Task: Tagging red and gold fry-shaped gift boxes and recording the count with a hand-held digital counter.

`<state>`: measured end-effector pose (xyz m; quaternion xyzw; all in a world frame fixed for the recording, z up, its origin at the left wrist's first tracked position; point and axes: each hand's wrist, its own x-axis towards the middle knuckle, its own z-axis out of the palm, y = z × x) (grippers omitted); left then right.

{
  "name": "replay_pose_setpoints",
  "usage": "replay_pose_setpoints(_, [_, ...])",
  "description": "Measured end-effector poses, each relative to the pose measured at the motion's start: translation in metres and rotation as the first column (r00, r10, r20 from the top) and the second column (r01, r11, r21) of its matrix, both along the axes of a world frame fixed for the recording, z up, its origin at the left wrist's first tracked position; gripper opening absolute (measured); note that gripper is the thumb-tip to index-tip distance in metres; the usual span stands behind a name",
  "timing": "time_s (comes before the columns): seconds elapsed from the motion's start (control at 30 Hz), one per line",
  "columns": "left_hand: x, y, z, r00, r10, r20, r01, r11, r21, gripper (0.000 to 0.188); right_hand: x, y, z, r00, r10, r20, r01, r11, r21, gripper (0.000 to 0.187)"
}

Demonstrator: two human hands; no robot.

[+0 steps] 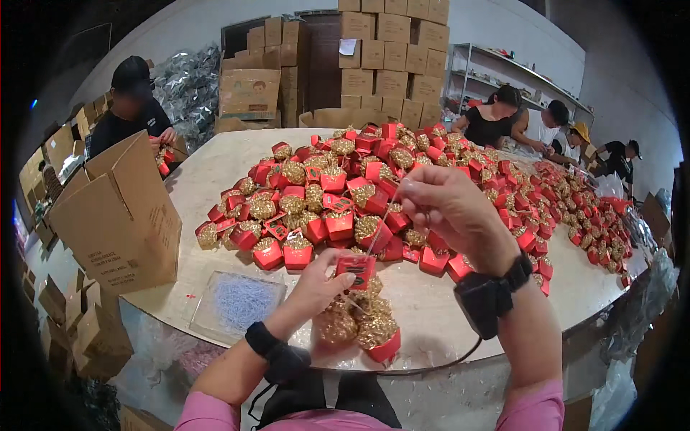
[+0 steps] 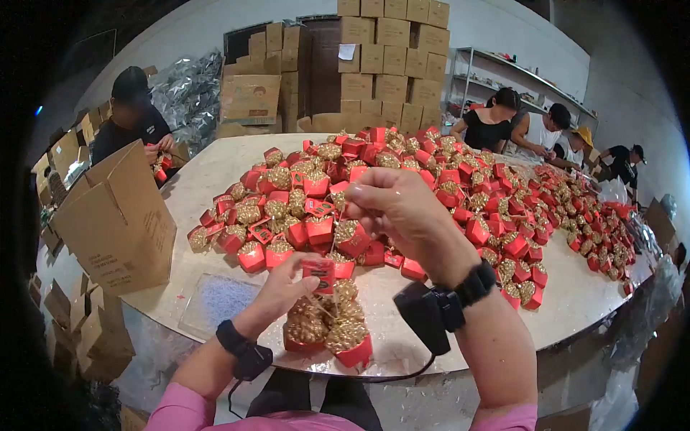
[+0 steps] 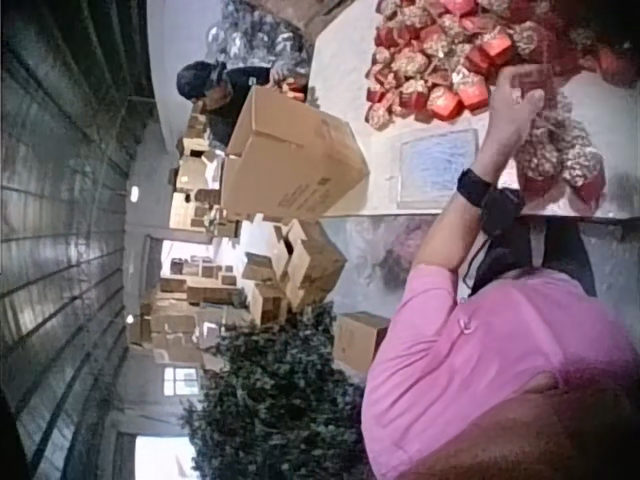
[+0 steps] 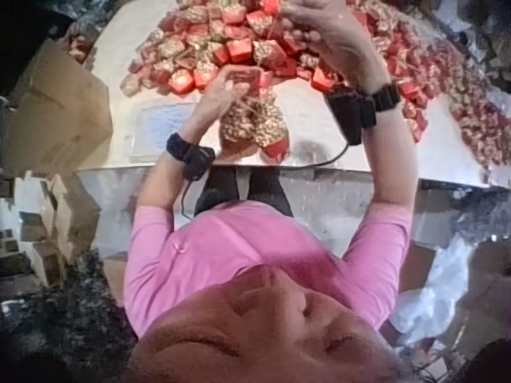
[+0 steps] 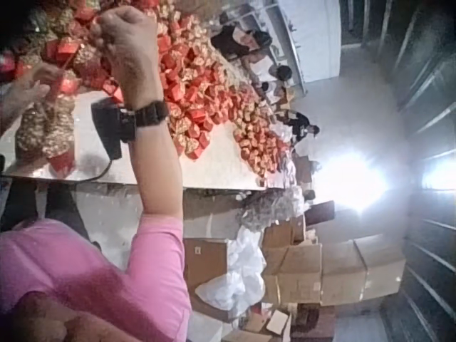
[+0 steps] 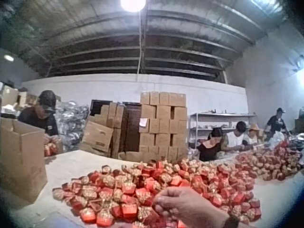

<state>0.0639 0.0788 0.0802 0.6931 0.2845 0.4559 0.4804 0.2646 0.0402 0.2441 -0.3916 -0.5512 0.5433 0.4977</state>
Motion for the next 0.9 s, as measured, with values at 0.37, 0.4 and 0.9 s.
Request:
replay_pose_setpoints(0.37, [0.015, 0.013, 0.086, 0.686, -0.089, 0.722, 0.678, 0.437, -0.591, 0.036, -0.047, -0.032, -0.023, 0.768, -0.142, 0.625, -0.347, 0.728, 0.592, 0.004])
replay_pose_setpoints(0.4, [0.012, 0.024, 0.081, 0.685, -0.110, 0.720, 0.682, 0.443, -0.582, 0.030, -0.046, -0.042, -0.033, 0.721, -0.058, 0.691, -0.391, 0.789, 0.474, 0.005])
replay_pose_setpoints(0.9, [0.016, 0.004, 0.085, 0.851, -0.085, -0.518, 0.114, 0.993, 0.026, 0.011, -0.009, -0.003, -0.104, 0.714, -0.481, 0.509, -0.030, 0.705, 0.708, 0.005])
